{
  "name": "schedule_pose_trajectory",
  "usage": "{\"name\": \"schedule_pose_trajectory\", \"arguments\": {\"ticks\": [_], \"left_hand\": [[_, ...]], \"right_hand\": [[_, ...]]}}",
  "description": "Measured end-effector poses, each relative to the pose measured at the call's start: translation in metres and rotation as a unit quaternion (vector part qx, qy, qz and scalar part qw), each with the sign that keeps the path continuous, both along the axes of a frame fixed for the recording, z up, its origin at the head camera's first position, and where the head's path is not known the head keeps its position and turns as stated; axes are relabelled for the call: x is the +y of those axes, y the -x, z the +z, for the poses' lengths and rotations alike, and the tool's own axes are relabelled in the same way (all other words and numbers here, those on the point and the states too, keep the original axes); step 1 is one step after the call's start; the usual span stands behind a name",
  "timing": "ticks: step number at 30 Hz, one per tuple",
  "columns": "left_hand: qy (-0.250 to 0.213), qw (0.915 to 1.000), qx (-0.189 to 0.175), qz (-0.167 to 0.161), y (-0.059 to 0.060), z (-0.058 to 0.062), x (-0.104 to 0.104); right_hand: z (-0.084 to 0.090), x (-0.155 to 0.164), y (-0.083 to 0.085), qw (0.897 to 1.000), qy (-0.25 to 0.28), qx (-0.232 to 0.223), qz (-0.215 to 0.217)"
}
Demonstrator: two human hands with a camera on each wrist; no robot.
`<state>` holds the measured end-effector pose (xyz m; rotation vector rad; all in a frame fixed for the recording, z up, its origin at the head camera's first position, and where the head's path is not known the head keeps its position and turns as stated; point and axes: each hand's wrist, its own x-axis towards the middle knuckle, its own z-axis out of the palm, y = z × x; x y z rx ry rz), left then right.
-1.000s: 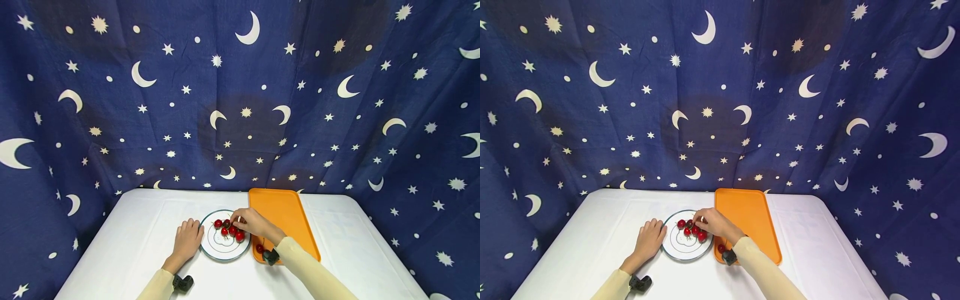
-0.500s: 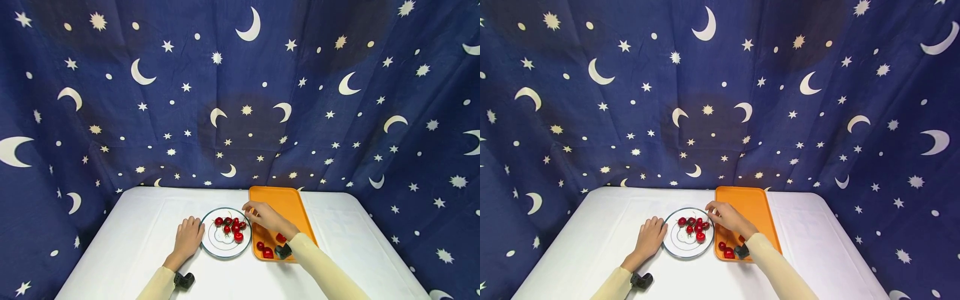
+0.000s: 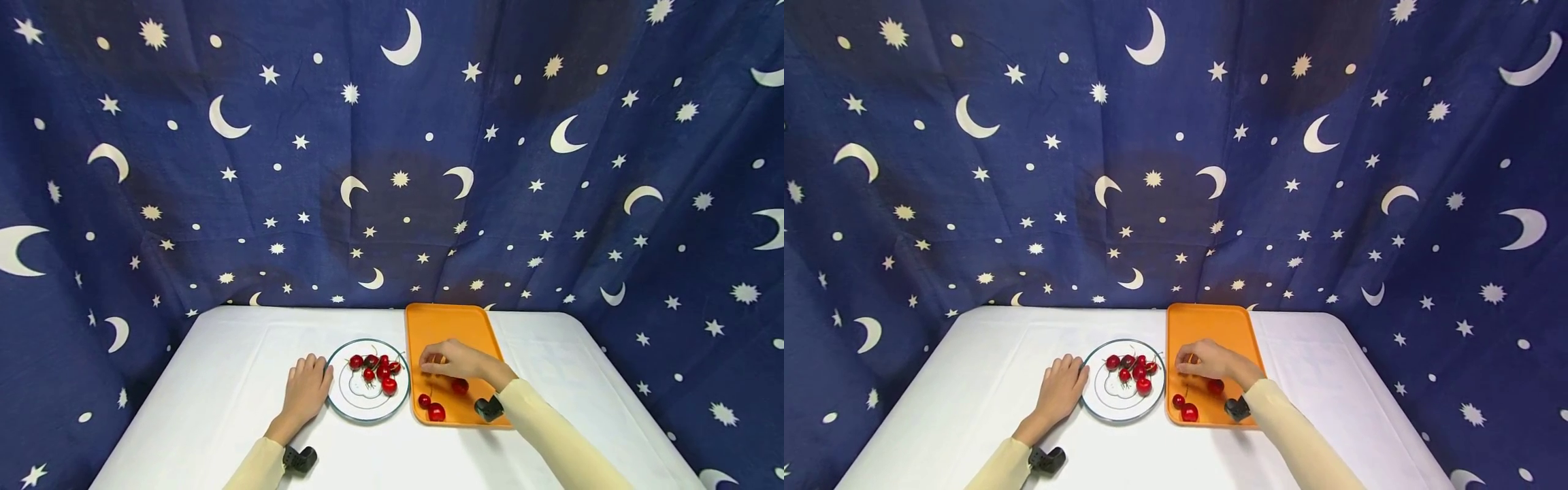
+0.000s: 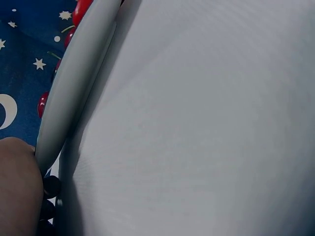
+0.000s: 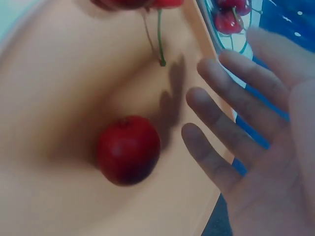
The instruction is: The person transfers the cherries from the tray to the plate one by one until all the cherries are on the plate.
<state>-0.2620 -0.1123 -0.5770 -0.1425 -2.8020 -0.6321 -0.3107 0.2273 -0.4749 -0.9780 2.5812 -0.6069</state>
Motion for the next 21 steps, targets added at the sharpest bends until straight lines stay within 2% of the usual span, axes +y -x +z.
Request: {"name": "schedule_pose_trajectory", "arguments": {"ticks": [10, 21], "left_hand": [[-0.003, 1.0000, -0.003, 0.005, -0.001, -0.001, 0.002], [0.002, 1.0000, 0.000, 0.007, -0.001, 0.000, 0.002]], "right_hand": [[-0.008, -0.004, -0.013, 0.996, 0.001, -0.089, 0.020], [-0.012, -0.006, -0.023, 0.993, -0.006, -0.117, 0.023]]}}
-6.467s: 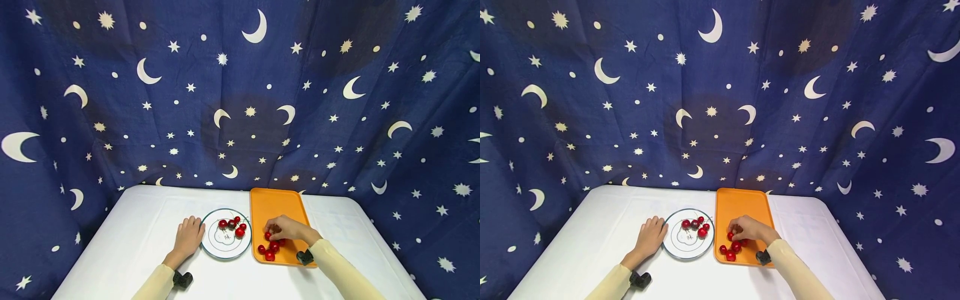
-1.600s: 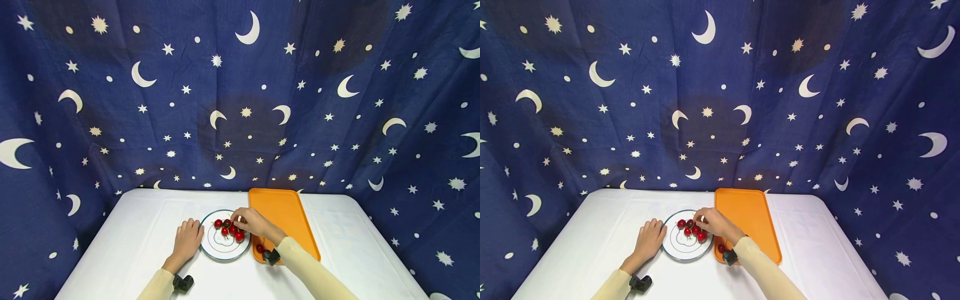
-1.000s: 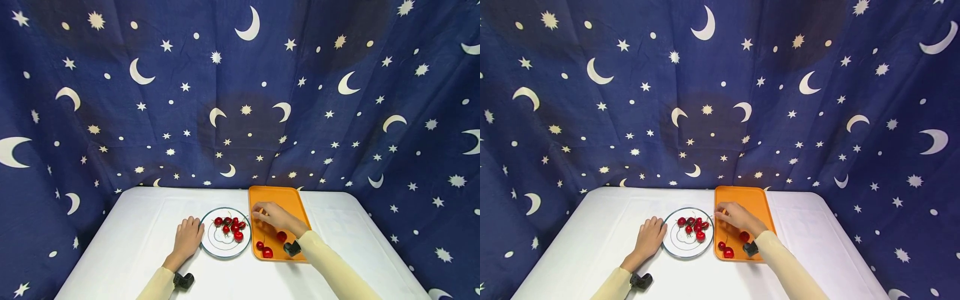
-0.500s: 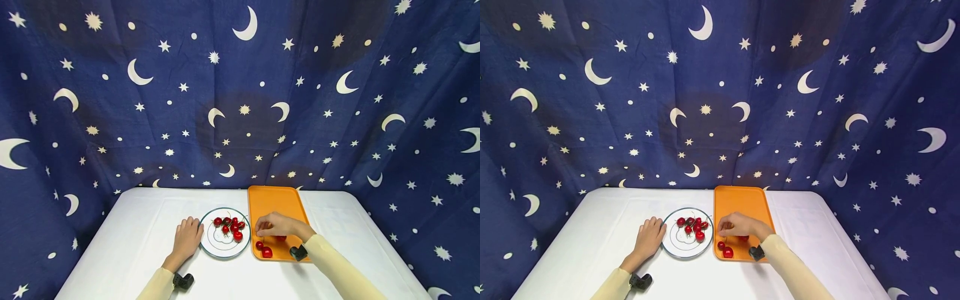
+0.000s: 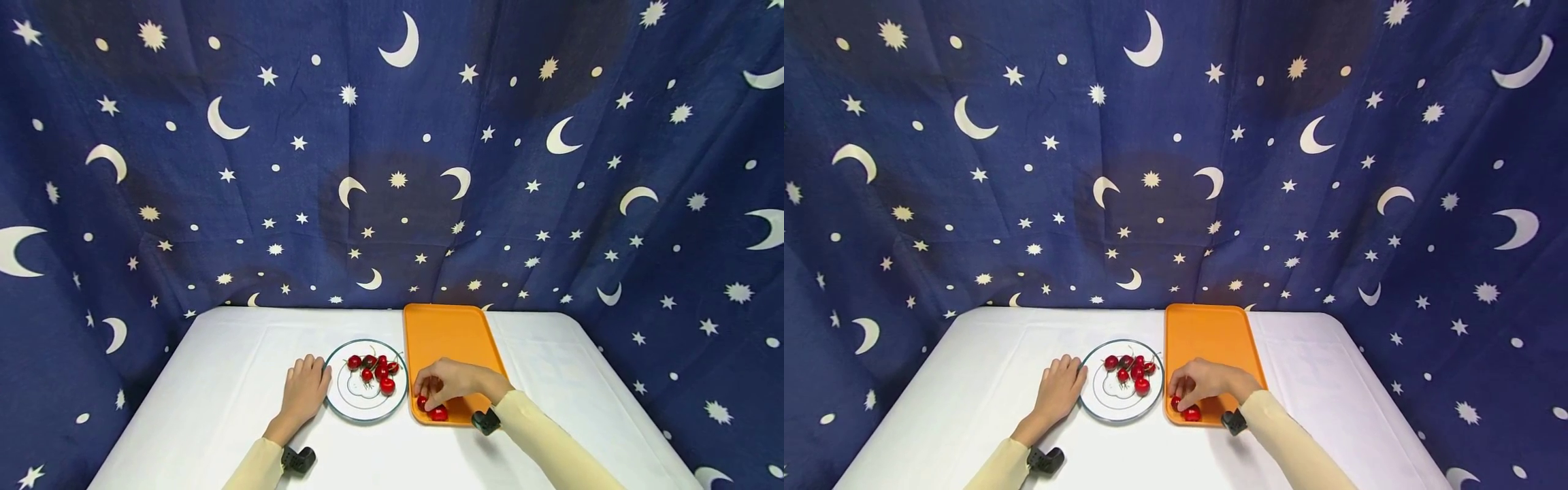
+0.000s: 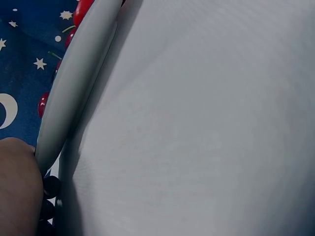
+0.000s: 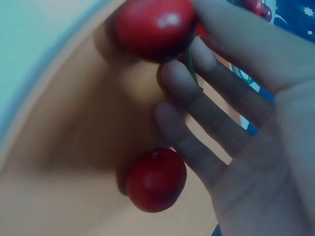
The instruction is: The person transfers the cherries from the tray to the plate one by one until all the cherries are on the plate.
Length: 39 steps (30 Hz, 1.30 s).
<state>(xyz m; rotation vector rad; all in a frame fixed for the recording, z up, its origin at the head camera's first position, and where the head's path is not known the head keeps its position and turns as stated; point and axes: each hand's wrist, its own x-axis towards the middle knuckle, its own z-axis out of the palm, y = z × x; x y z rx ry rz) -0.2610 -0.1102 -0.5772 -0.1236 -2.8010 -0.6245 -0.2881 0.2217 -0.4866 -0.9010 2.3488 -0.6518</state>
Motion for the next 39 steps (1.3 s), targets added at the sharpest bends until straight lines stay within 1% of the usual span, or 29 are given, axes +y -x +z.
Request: {"name": "schedule_pose_trajectory", "arguments": {"ticks": [6, 13, 18, 22, 26, 32, 35, 39], "left_hand": [[-0.005, 1.0000, 0.001, -0.001, 0.000, 0.000, -0.001], [-0.008, 1.0000, 0.002, -0.001, 0.000, 0.001, -0.001], [-0.010, 1.0000, 0.000, -0.001, 0.000, 0.002, -0.001], [-0.008, 1.0000, 0.000, -0.001, 0.000, 0.002, -0.001], [-0.007, 1.0000, 0.000, -0.003, 0.000, 0.002, -0.001], [-0.004, 1.0000, 0.001, -0.002, 0.000, 0.001, -0.001], [-0.004, 1.0000, 0.004, -0.001, 0.000, 0.001, -0.001], [-0.004, 1.0000, 0.005, -0.002, 0.001, 0.000, -0.002]], "right_hand": [[-0.002, 0.000, -0.001, 1.000, -0.002, 0.002, 0.001], [0.003, 0.004, 0.000, 1.000, -0.001, 0.009, -0.004], [0.006, 0.006, 0.002, 1.000, -0.019, 0.016, 0.004], [0.005, 0.008, 0.002, 0.999, -0.029, 0.023, 0.009], [0.003, 0.010, 0.001, 0.999, -0.026, 0.022, 0.008], [0.003, 0.011, 0.001, 0.998, -0.026, 0.046, 0.018], [0.004, 0.011, 0.001, 0.998, -0.028, 0.056, 0.013], [0.004, 0.011, 0.002, 0.998, -0.022, 0.057, 0.005]]}}
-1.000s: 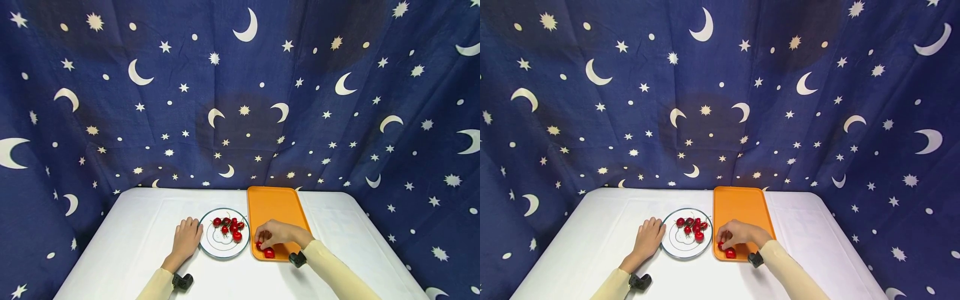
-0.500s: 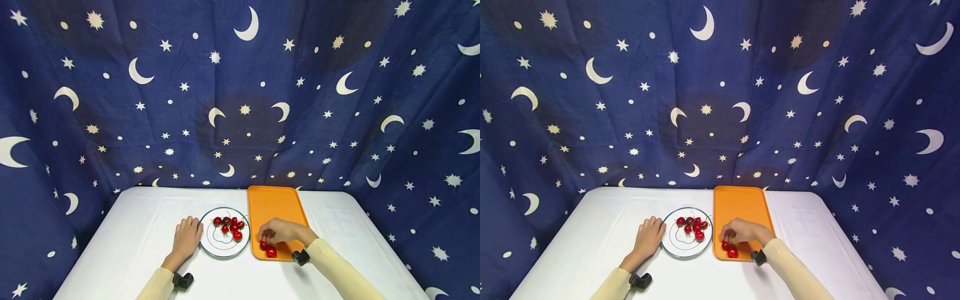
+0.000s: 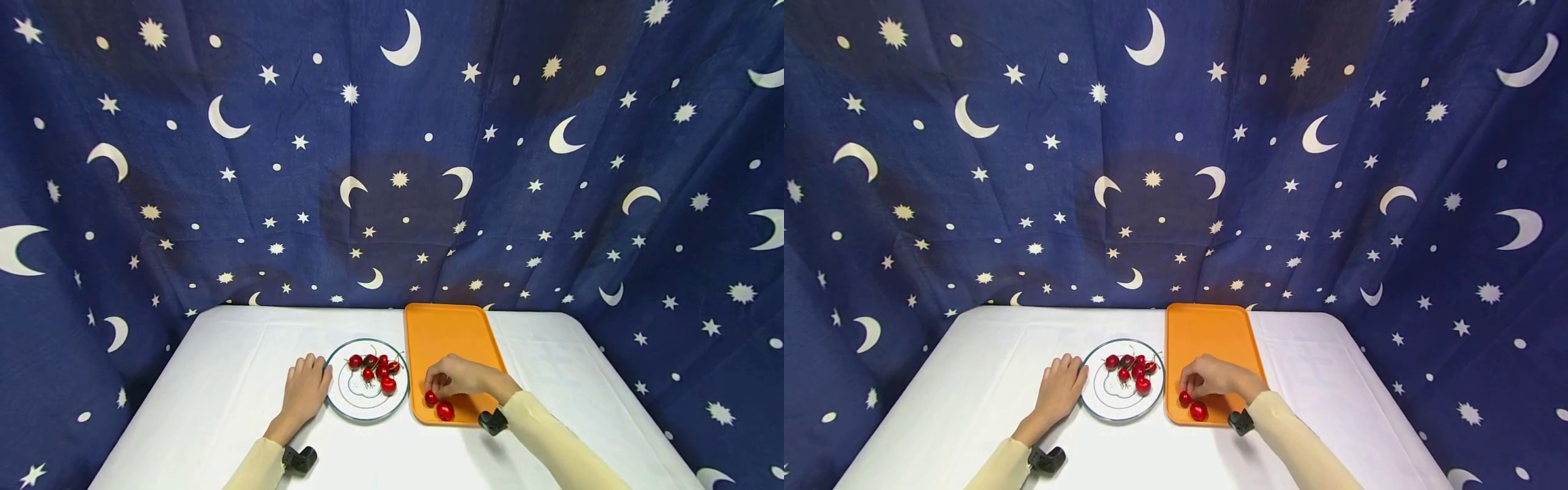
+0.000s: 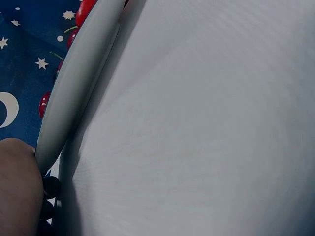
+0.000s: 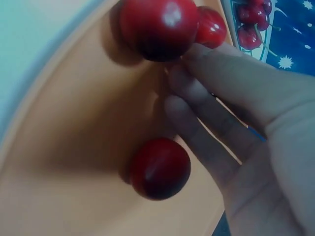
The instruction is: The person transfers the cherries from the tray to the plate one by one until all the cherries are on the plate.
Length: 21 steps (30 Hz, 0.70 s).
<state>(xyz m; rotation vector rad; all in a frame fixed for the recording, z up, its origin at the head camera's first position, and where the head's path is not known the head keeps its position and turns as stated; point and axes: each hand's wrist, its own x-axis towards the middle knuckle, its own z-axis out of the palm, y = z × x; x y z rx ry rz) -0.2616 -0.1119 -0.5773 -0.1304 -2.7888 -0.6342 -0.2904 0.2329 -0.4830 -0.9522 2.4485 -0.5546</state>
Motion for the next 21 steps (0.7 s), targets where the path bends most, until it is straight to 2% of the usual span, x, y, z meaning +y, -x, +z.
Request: {"name": "schedule_pose_trajectory", "arguments": {"ticks": [10, 16, 21], "left_hand": [[0.001, 1.0000, 0.003, -0.001, 0.001, -0.001, -0.002], [0.004, 1.0000, 0.002, 0.000, 0.002, -0.002, -0.004], [0.001, 1.0000, 0.000, -0.002, 0.002, -0.001, -0.003]], "right_hand": [[-0.001, 0.003, 0.004, 0.999, 0.026, 0.012, -0.026], [0.003, -0.006, 0.010, 0.992, 0.064, 0.100, -0.038], [0.004, -0.019, 0.012, 0.981, 0.086, 0.155, -0.082]]}}
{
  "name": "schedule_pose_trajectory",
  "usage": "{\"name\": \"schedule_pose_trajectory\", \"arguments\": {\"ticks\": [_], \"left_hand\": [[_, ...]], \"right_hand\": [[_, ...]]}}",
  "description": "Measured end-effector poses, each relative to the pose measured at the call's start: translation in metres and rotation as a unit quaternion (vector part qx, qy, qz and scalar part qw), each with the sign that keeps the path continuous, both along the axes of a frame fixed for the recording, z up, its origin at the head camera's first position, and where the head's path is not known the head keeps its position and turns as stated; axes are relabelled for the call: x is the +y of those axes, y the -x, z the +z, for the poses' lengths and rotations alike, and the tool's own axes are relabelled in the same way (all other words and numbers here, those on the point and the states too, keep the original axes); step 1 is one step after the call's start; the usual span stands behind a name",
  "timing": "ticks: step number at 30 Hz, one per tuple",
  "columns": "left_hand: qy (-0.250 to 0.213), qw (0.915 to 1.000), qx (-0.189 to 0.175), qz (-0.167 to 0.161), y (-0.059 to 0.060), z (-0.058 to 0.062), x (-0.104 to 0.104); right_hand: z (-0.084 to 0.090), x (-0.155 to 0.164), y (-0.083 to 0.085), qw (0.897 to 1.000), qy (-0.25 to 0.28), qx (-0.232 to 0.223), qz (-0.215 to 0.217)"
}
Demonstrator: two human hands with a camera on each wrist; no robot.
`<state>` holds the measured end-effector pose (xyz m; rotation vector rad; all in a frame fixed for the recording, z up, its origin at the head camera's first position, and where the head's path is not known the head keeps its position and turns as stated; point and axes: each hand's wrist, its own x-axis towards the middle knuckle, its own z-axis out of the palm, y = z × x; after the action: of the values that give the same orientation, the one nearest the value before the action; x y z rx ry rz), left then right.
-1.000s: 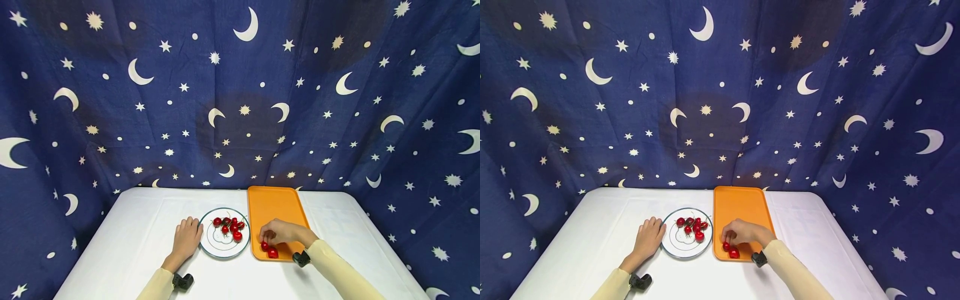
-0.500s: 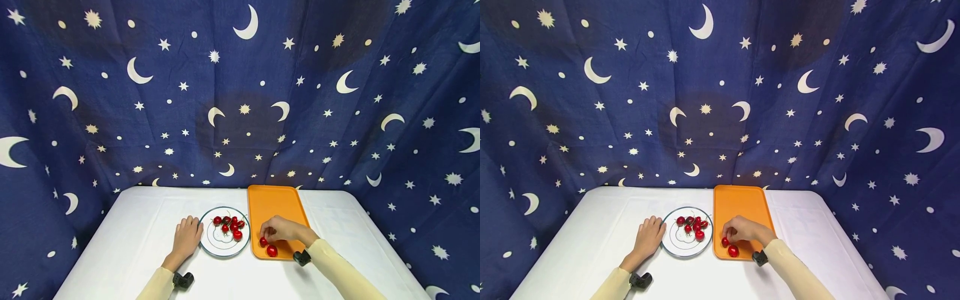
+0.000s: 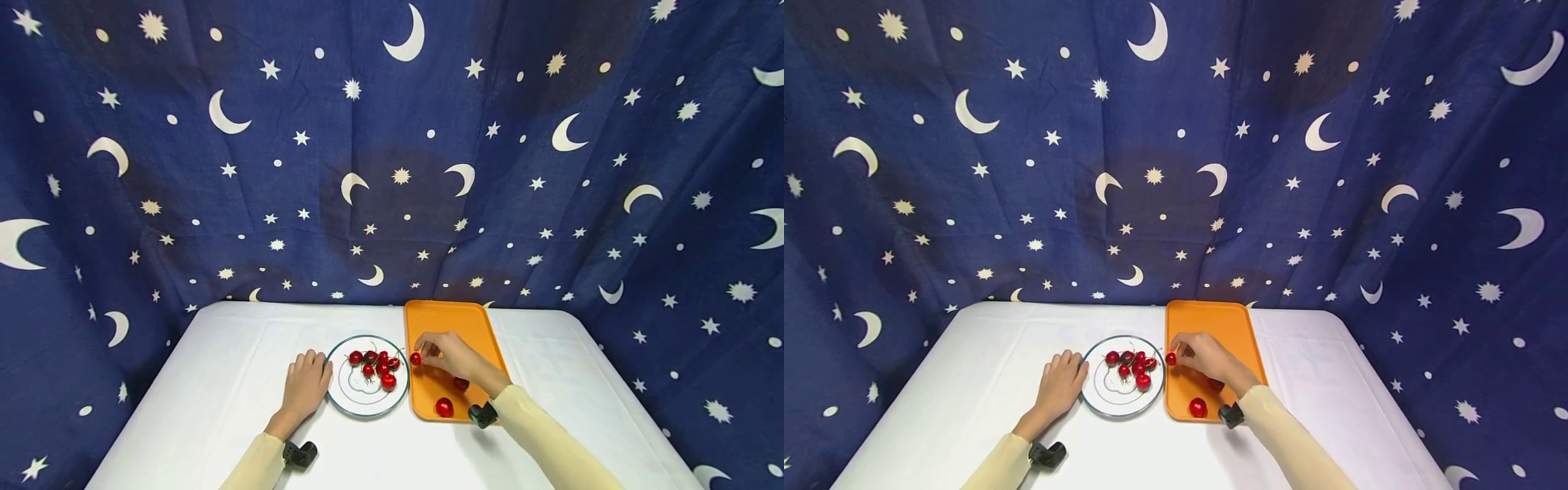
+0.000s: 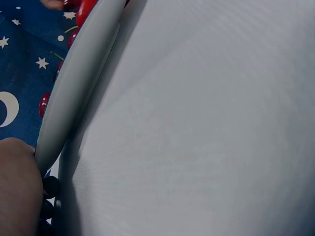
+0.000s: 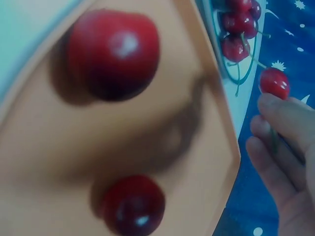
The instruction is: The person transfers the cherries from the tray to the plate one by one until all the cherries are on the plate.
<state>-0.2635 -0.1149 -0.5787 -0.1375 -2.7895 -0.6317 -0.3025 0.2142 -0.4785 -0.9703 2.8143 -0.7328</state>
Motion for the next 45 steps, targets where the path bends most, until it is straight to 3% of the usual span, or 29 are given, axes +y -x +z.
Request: {"name": "schedule_pose_trajectory", "arguments": {"ticks": [3, 9, 19, 26, 32, 37, 45], "left_hand": [[0.001, 1.0000, -0.001, 0.001, 0.002, 0.001, 0.000], [0.004, 1.0000, -0.001, 0.003, 0.002, 0.001, -0.002], [0.005, 0.9999, -0.010, 0.000, -0.002, -0.002, 0.003], [0.009, 1.0000, 0.003, 0.000, 0.000, 0.001, 0.002], [0.009, 1.0000, -0.002, 0.001, -0.001, 0.001, 0.000], [0.011, 0.9998, 0.013, 0.003, 0.001, 0.001, -0.001], [0.013, 0.9999, 0.010, -0.001, 0.002, 0.000, -0.001]], "right_hand": [[0.001, -0.008, 0.002, 0.999, 0.022, 0.021, -0.020], [0.000, -0.023, 0.006, 0.998, 0.044, 0.036, -0.015], [-0.005, -0.038, 0.011, 0.996, 0.018, 0.069, -0.049], [-0.007, -0.050, 0.014, 0.995, -0.008, 0.065, -0.076], [-0.012, -0.055, 0.013, 0.995, -0.035, 0.058, -0.071], [-0.015, -0.058, 0.013, 0.995, -0.034, 0.075, -0.060], [-0.021, -0.059, 0.012, 0.997, -0.039, 0.059, -0.041]]}}
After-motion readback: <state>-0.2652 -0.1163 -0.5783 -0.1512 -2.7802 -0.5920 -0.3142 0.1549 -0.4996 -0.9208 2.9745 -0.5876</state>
